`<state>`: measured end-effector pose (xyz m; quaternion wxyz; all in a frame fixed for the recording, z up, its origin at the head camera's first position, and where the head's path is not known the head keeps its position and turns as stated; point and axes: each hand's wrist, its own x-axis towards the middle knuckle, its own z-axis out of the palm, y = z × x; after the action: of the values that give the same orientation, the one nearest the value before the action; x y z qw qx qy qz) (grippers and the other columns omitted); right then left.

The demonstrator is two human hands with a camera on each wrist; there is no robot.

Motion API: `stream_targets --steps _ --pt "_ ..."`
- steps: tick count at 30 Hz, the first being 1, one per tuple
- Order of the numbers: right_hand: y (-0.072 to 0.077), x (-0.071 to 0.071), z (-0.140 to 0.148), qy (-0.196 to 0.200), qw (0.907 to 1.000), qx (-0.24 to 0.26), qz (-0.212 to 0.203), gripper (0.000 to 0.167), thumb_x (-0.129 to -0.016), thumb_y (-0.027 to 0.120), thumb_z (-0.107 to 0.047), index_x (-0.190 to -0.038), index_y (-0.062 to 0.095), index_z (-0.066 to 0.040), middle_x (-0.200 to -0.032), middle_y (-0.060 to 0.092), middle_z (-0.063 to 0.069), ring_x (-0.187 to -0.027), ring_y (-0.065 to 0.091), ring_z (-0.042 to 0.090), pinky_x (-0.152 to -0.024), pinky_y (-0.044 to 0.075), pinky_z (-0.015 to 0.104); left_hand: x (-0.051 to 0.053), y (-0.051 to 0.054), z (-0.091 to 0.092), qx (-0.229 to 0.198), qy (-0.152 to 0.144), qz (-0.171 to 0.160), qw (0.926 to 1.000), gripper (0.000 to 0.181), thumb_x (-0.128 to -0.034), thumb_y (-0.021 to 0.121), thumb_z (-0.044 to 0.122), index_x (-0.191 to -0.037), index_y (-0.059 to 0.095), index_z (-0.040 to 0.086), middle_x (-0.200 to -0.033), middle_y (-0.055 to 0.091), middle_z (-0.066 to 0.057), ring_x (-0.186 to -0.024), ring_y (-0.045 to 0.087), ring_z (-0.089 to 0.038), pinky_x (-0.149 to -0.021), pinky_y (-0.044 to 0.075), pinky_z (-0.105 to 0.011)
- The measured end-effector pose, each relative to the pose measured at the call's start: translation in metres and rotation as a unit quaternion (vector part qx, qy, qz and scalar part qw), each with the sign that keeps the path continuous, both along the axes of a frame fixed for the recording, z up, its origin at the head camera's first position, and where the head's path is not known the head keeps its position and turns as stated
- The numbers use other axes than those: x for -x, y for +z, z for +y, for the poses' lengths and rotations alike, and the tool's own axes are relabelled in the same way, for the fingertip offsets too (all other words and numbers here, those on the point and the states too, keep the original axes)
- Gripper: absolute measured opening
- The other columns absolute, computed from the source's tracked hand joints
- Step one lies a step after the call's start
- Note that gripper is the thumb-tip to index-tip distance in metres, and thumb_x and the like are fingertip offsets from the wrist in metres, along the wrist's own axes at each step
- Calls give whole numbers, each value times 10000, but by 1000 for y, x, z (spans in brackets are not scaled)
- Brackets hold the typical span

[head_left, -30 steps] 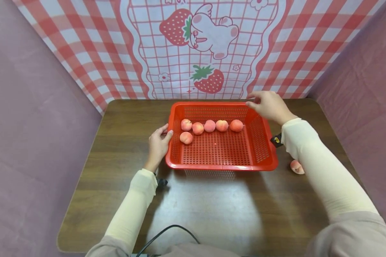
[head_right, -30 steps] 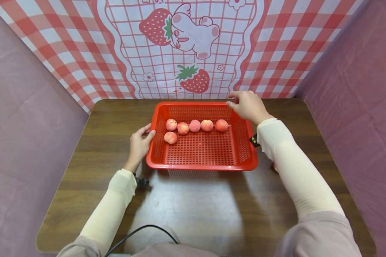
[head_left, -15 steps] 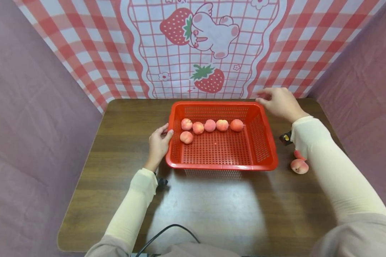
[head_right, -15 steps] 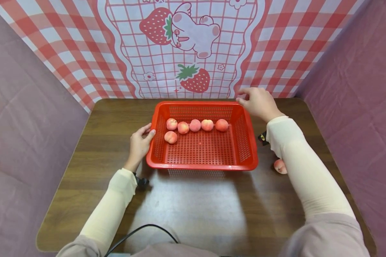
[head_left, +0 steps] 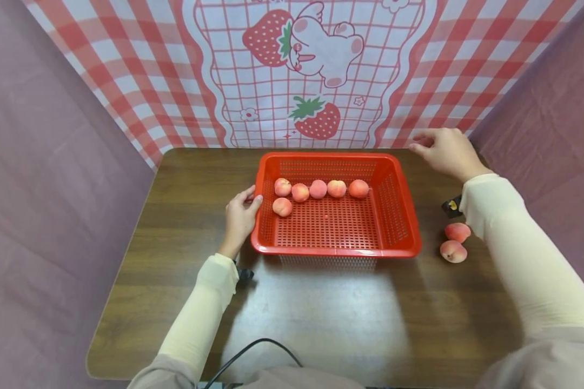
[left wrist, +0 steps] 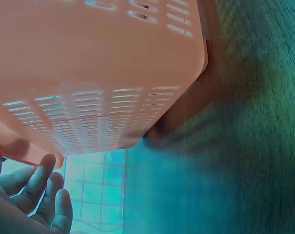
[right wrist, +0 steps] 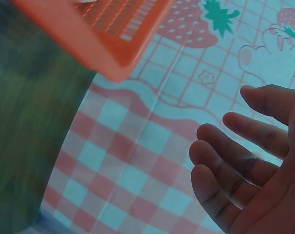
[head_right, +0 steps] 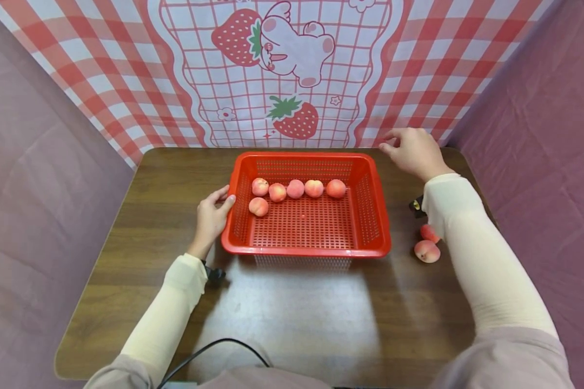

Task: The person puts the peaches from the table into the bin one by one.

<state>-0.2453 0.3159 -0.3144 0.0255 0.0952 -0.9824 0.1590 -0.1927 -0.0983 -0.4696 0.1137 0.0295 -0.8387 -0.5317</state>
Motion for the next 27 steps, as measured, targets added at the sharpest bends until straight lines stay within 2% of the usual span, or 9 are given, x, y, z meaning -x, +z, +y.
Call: stream_targets --steps 4,7,14,19,23,27 --pt "0 -1 12 -67 9996 -271 5 396 -965 569 -313 -1167 649 17 -982 698 262 -832 640 375 -739 495 535 0 0 0 -22 -16 -14 10000 392 -929 649 162 -1288 618 6 -1136 689 -228 -1016 673 -334 -909 550 -422" --pt "-2 -4 21 -185 9993 -293 -121 406 -962 571 -319 -1159 648 27 -959 687 271 -799 628 366 -723 494 542 -1 -1 1 -19 -29 -45 10000 393 -928 652 161 -1286 619 4 -1127 689 -229 -1010 674 -333 -904 553 -423" --pt "-12 -12 38 -208 9984 -375 -370 427 -970 552 -335 -1182 643 24 -1070 676 298 -941 616 462 -815 461 608 -2 -2 2 13 -55 -61 10000 393 -924 657 145 -1287 617 0 -1113 688 -234 -996 678 -338 -896 557 -423" --pt "-18 -13 48 -243 9982 -400 -368 452 -967 552 -353 -1183 634 36 -1087 662 307 -931 611 462 -809 456 609 -2 -2 2 -8 -29 -69 10000 392 -927 652 153 -1289 618 7 -1120 689 -225 -1006 673 -332 -902 553 -425" --pt "-21 -14 58 -413 9965 -450 -563 508 -962 546 -385 -1179 619 68 -1113 640 334 -942 596 485 -820 447 618 -1 -2 2 -22 -23 -29 10000 392 -928 653 155 -1289 618 6 -1127 689 -225 -1010 673 -332 -903 555 -427" --pt "-25 -16 66 -527 9939 -494 -836 523 -960 533 -425 -1173 632 42 -1121 642 322 -969 579 502 -822 433 619 0 -3 2 -111 -25 50 9999 384 -925 650 137 -1278 620 -11 -1109 692 -235 -991 679 -341 -890 559 -428"
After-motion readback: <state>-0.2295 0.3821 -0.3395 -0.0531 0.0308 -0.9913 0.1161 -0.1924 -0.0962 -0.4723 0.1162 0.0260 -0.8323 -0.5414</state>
